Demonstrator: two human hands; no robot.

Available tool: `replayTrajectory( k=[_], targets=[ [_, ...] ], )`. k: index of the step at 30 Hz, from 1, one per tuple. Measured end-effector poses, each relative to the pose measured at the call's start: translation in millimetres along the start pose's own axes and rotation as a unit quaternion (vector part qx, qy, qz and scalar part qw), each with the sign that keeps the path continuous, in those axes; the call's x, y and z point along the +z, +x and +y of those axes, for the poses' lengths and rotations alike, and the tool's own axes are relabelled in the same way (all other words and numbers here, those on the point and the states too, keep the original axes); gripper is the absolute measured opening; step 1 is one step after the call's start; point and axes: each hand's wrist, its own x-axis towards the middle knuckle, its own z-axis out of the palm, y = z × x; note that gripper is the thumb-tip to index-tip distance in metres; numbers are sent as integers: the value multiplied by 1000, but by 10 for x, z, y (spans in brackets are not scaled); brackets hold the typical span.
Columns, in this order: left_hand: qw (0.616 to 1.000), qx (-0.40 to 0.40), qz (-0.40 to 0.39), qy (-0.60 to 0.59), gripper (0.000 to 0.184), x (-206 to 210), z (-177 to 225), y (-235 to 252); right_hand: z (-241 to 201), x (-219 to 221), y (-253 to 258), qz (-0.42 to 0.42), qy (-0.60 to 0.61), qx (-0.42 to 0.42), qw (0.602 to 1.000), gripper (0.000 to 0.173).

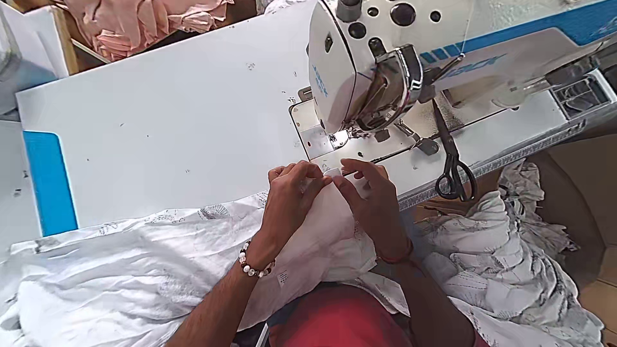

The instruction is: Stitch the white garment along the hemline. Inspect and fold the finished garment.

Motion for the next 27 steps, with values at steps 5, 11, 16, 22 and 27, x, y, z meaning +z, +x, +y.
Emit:
replayTrajectory(
  k=[5, 11, 16, 22, 27],
  targets=[
    [999, -22, -3, -23, 23, -64, 98, 39, -44, -39, 79, -31, 45, 13, 998, 11],
    [1000, -19, -21, -2, 16, -48, 230, 92, -32, -31, 50, 33, 48, 7, 998, 12],
    [999, 23, 16, 23, 17, 9, 313, 49, -29, 55, 14, 131, -59, -75, 987, 8],
    [989, 85, 48, 115, 21, 52, 354, 58, -129, 38, -28, 125, -149, -117, 974, 15],
    [990, 62, 59, 108, 18, 73, 340, 100, -174, -65, -38, 49, -66, -68, 994, 24]
  ],
)
